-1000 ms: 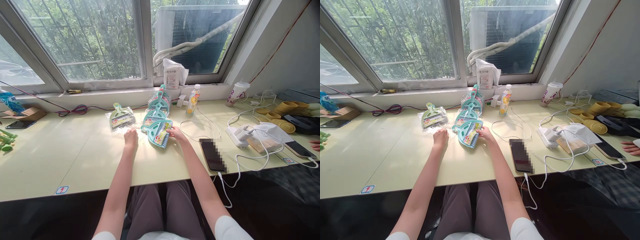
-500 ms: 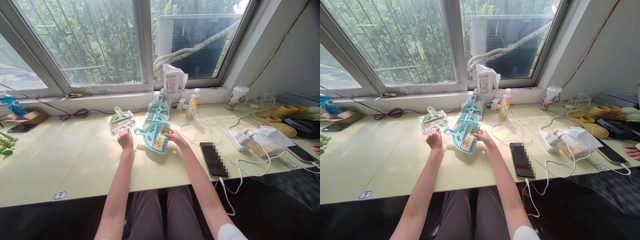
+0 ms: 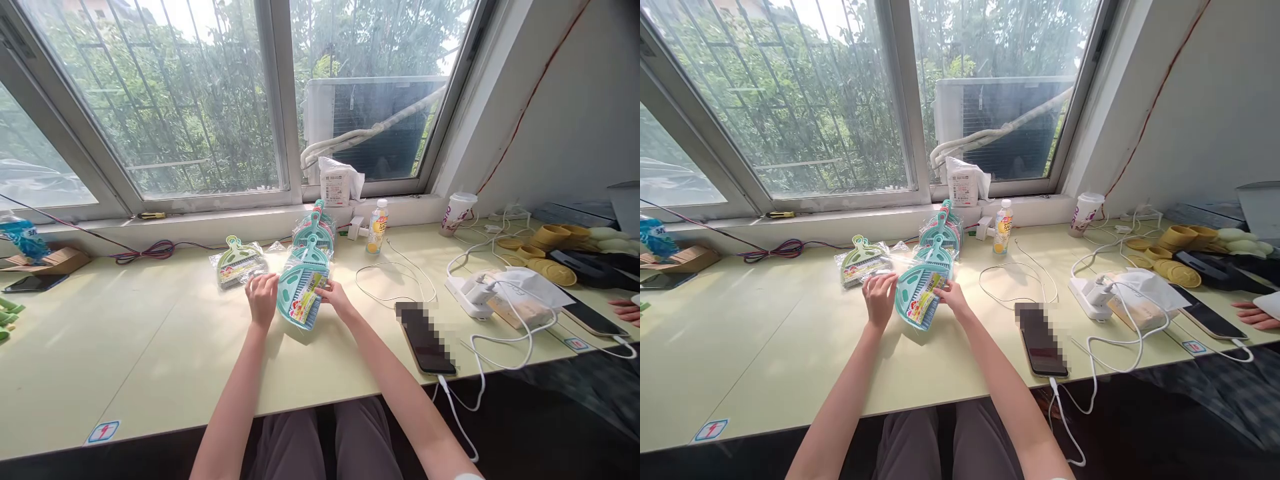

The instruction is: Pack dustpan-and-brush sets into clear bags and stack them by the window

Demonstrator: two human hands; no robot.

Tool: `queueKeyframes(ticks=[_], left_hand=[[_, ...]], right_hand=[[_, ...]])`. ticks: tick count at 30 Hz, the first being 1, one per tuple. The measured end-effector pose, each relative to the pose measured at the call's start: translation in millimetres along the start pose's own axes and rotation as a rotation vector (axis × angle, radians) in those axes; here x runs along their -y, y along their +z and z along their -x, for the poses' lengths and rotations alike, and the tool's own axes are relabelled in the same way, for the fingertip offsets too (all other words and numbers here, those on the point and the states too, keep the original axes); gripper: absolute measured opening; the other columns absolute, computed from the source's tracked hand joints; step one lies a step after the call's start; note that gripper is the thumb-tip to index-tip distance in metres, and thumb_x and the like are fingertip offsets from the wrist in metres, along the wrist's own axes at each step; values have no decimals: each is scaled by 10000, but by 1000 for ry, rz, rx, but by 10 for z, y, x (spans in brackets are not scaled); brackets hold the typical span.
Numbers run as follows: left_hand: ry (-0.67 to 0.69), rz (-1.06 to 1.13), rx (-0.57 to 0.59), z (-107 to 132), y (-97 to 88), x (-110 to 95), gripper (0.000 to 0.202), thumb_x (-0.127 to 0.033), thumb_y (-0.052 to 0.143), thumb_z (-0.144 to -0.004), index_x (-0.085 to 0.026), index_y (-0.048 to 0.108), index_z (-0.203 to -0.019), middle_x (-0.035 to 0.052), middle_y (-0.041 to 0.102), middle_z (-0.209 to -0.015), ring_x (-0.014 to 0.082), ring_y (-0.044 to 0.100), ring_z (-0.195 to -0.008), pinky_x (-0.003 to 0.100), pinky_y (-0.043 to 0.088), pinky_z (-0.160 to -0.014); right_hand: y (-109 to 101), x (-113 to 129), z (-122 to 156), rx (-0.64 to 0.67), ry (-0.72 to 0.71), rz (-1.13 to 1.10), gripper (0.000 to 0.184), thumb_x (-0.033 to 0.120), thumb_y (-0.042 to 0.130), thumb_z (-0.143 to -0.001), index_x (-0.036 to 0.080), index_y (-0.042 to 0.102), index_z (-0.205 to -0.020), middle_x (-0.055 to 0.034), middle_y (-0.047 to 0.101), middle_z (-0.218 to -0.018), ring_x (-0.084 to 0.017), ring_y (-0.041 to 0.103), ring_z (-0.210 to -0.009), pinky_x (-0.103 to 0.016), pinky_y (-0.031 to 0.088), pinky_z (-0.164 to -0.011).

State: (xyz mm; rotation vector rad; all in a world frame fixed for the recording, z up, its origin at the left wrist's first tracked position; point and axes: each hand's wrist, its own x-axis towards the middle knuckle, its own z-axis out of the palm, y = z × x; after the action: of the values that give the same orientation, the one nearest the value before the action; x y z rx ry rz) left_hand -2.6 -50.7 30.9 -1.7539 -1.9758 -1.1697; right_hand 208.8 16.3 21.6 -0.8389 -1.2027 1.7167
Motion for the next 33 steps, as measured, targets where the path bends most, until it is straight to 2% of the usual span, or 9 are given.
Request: queueKeyframes(ticks=[4, 7, 9, 10, 14, 20, 22, 27, 33], left_hand=[[-77, -9, -85, 32, 2, -177, 301, -422, 509, -950, -310, 652, -1189, 85, 477, -1481, 309, 356, -1426, 563, 139, -1196], [-338, 107, -274, -7, 18, -194, 751, -507, 603, -884, -286, 278, -1524, 156, 199, -1620, 325, 174, -1508, 567, 263, -1162], [-474, 373, -236, -64, 42, -120, 865, -535, 548, -910, -288, 40, -1566, 182, 215, -1609, 301, 274, -1481, 512, 392, -1102], [-511, 549, -150, -93, 60, -70, 826, -540, 497, -935, -295, 19, -1563, 179, 285, -1584, 284, 372, -1436, 480, 441, -1066], [-588, 1122, 235, -145, 173, 71, 667, -536, 522, -913, -221, 355, -1477, 150, 575, -1378, 275, 589, -1237, 445, 503, -1005], [-551, 1329, 584, -42, 281, -97, 590, -499, 702, -795, -168, 583, -1270, 143, 663, -1260, 312, 622, -1181, 439, 513, -990], [-537, 1339, 609, -30, 307, -168, 605, -531, 685, -801, -158, 583, -1266, 153, 653, -1279, 324, 618, -1185, 448, 516, -984], [-598, 1350, 409, -48, 347, -209, 621, -575, 586, -860, -161, 546, -1321, 135, 660, -1275, 312, 619, -1185, 444, 524, -981], [-661, 1327, 660, -1, 298, -236, 598, -465, 709, -823, -189, 560, -1332, 123, 660, -1287, 306, 618, -1195, 412, 528, -984]], right_hand=[[74, -76, -13, -109, -29, -85, 389, 302, 883, -597, 187, 667, -901, -49, 756, -837, -236, 737, -820, -433, 630, -821], [104, -92, -20, -146, -44, -144, 369, 304, 879, -605, 179, 659, -874, -57, 751, -854, -240, 736, -848, -435, 623, -849], [113, -83, -19, -146, -51, -166, 349, 304, 874, -616, 174, 656, -855, -63, 750, -874, -242, 733, -870, -434, 619, -860], [115, -77, -18, -139, -55, -175, 339, 302, 871, -621, 172, 656, -850, -65, 750, -884, -241, 731, -880, -431, 617, -866], [112, -66, -23, -125, -69, -199, 315, 289, 854, -643, 167, 658, -857, -62, 752, -916, -231, 723, -906, -421, 609, -888], [84, -89, -43, -281, -136, -255, 242, 279, 795, -723, 168, 635, -867, -59, 740, -944, -211, 709, -946, -410, 588, -946], [75, -86, -51, -303, -148, -270, 234, 273, 787, -729, 166, 633, -869, -57, 739, -947, -207, 707, -946, -402, 588, -950], [97, -73, -61, -218, -125, -256, 251, 264, 801, -701, 167, 636, -863, -55, 744, -923, -220, 705, -949, -410, 596, -926], [144, -124, -30, -344, -200, -289, 315, 324, 790, -696, 161, 642, -921, -68, 734, -974, -216, 692, -943, -386, 596, -875]])
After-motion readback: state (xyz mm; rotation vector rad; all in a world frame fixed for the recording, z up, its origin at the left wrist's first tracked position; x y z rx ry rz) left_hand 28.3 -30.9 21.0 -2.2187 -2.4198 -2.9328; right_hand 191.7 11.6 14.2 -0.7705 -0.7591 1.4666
